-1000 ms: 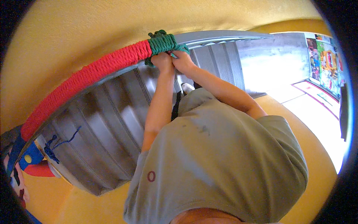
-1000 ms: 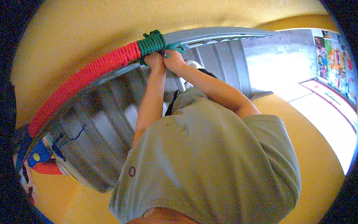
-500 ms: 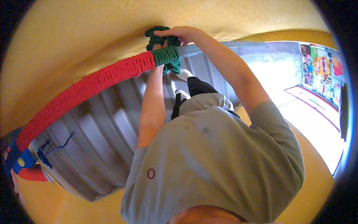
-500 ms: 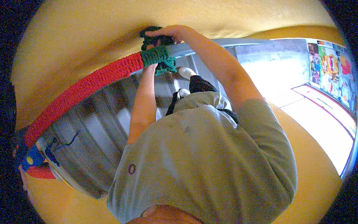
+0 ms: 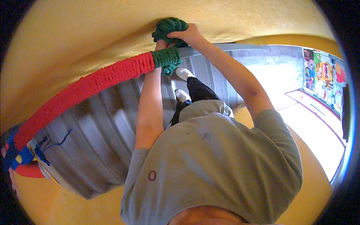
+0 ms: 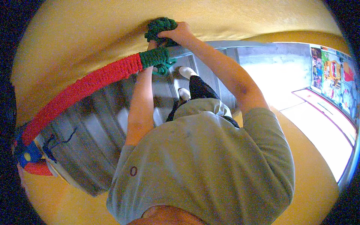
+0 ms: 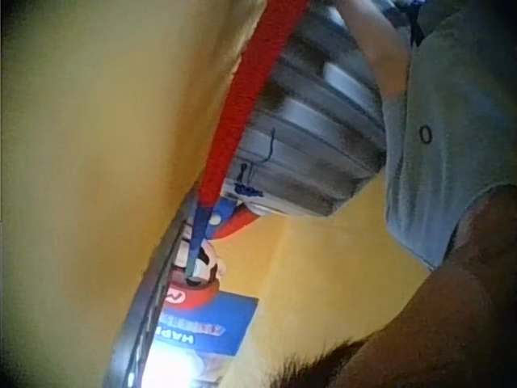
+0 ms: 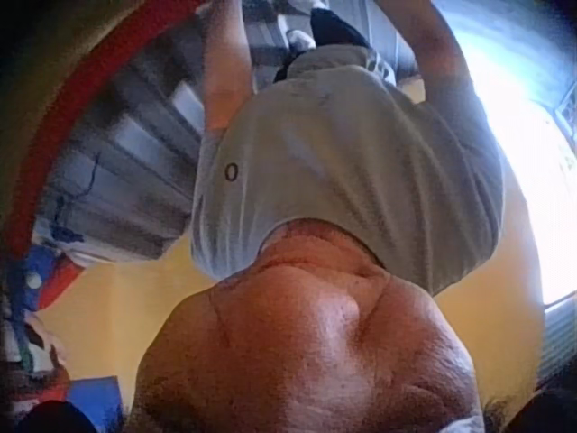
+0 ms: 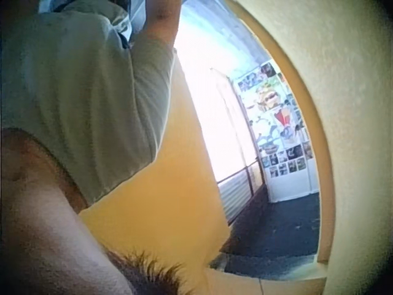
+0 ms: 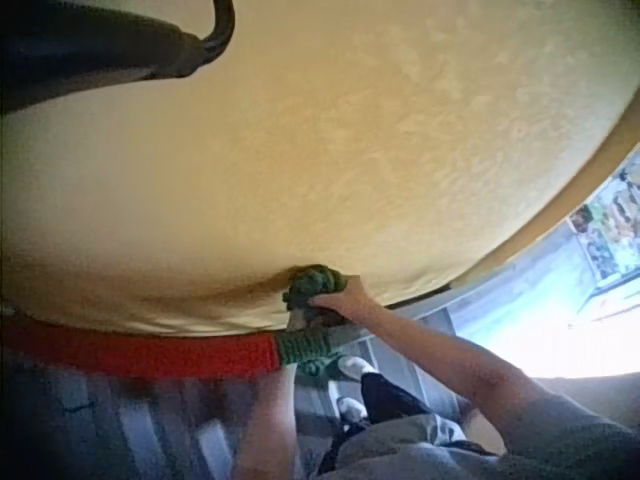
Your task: The person ties a green rope around a metal railing that is already partially wrapped in red rope. They secure the rope by looping and knotting it around the railing structure, working with both hands to tighten and adjust the knot.
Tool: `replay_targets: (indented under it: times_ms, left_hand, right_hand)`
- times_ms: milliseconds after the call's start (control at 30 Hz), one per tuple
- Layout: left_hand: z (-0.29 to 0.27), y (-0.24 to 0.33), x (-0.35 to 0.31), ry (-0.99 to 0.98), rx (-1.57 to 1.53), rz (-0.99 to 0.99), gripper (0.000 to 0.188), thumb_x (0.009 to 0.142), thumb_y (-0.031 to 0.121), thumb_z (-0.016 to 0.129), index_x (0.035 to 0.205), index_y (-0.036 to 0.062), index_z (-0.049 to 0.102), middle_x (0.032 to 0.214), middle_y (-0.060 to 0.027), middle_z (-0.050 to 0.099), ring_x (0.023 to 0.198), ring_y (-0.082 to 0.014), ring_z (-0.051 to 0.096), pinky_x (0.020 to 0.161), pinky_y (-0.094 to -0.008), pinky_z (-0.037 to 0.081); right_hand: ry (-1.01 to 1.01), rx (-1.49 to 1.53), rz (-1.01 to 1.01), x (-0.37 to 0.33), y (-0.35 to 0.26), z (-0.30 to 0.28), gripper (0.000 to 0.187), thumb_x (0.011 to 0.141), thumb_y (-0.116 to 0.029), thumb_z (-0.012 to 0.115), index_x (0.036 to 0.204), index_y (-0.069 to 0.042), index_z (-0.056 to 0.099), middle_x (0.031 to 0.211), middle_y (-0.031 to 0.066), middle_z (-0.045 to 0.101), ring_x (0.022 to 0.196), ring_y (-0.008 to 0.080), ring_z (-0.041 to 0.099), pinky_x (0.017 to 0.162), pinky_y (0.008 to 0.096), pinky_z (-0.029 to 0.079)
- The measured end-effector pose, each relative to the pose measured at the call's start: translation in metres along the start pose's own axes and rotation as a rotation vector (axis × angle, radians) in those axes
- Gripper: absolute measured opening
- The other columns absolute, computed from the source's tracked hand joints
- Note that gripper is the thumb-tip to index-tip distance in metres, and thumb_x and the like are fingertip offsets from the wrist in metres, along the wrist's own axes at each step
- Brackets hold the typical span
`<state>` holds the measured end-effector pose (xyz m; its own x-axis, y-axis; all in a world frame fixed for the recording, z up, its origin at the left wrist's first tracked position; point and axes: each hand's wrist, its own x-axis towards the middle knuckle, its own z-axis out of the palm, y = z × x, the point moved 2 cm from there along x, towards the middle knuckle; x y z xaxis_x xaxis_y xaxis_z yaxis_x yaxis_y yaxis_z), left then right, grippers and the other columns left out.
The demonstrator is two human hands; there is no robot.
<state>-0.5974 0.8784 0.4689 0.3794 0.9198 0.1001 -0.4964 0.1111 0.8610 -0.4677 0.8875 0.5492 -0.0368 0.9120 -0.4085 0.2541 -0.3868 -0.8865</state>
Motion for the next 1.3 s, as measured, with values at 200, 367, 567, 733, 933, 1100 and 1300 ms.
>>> replay_targets:
  times_ms: [200, 367, 567, 733, 933, 1100, 1300]
  left_hand:
    - [0.021, 0.026, 0.002, 0.034, 0.227, -0.142, 0.031, 0.081, 0.01, 0.062, 0.111, 0.0063, 0.055, 0.102, -0.0017, 0.059, 0.086, -0.0115, 0.056, 0.076, -0.0264, 0.048]
    - [-0.012, 0.0, 0.006, 0.042, 0.21, -0.304, 0.023, 0.082, 0.02, 0.062, 0.099, 0.0051, 0.062, 0.087, -0.0027, 0.064, 0.074, -0.0108, 0.057, 0.064, -0.0249, 0.047]
    - [-0.006, -0.004, 0.006, 0.219, -0.239, -0.35, 0.063, 0.087, 0.056, 0.038, 0.087, -0.0032, 0.058, 0.066, -0.0078, 0.059, 0.059, -0.0143, 0.055, 0.055, -0.0237, 0.044]
    - [0.001, 0.01, 0.008, 0.511, 0.172, -0.312, 0.05, 0.088, 0.049, 0.045, 0.081, 0.0006, 0.055, 0.052, -0.0037, 0.049, 0.044, -0.0125, 0.045, 0.044, -0.0253, 0.037]
    - [0.027, -0.008, -0.06, 1.095, 0.226, -0.21, 0.023, 0.088, 0.027, 0.046, 0.083, 0.0056, 0.055, 0.069, -0.0063, 0.057, 0.054, -0.0129, 0.052, 0.046, -0.0285, 0.042]
    - [0.16, 0.046, -0.058, 0.748, -0.69, -0.508, 0.015, 0.085, 0.015, 0.048, 0.086, 0.0011, 0.053, 0.07, -0.0084, 0.058, 0.058, -0.0206, 0.055, 0.054, -0.0313, 0.048]
    - [0.154, 0.082, -0.041, 0.673, -0.926, -0.407, 0.021, 0.095, 0.019, 0.037, 0.092, 0.0017, 0.048, 0.056, 0.0055, 0.025, 0.046, -0.0062, 0.019, 0.04, -0.0226, 0.016]
  right_hand:
    - [0.177, 0.77, -0.153, -0.014, 0.035, -0.016, 0.017, 0.065, -0.004, 0.068, 0.082, 0.0, 0.064, 0.081, 0.0063, 0.065, 0.076, 0.0188, 0.061, 0.069, 0.0296, 0.048]
    - [0.293, 0.881, -0.096, -0.034, 0.034, -0.048, 0.021, 0.077, -0.007, 0.051, 0.095, 0.001, 0.058, 0.099, 0.0105, 0.06, 0.097, 0.0225, 0.055, 0.088, 0.0359, 0.043]
    - [0.261, 1.174, -0.44, -0.08, 0.003, -0.148, 0.035, 0.078, -0.021, 0.053, 0.106, 0.001, 0.055, 0.107, 0.0141, 0.058, 0.101, 0.0292, 0.053, 0.093, 0.0449, 0.041]
    - [0.779, 0.361, -0.779, -0.179, -0.05, -0.212, 0.046, 0.079, -0.029, 0.055, 0.115, 0.0, 0.052, 0.109, 0.0137, 0.059, 0.102, 0.0301, 0.055, 0.092, 0.0436, 0.043]
    - [0.373, 1.134, -0.911, -0.278, -0.051, -0.263, 0.039, 0.081, -0.025, 0.056, 0.111, 0.0, 0.054, 0.103, 0.0123, 0.061, 0.097, 0.0283, 0.056, 0.089, 0.0396, 0.045]
    - [0.478, 1.093, -0.94, -0.358, -0.017, -0.312, 0.036, 0.083, -0.027, 0.054, 0.11, -0.002, 0.054, 0.101, 0.0113, 0.06, 0.091, 0.0265, 0.058, 0.087, 0.0385, 0.045]
    - [0.836, 0.219, -0.928, -0.37, -0.009, -0.277, 0.04, 0.075, -0.028, 0.059, 0.107, -0.004, 0.054, 0.095, 0.0104, 0.06, 0.083, 0.0232, 0.059, 0.082, 0.0362, 0.047]
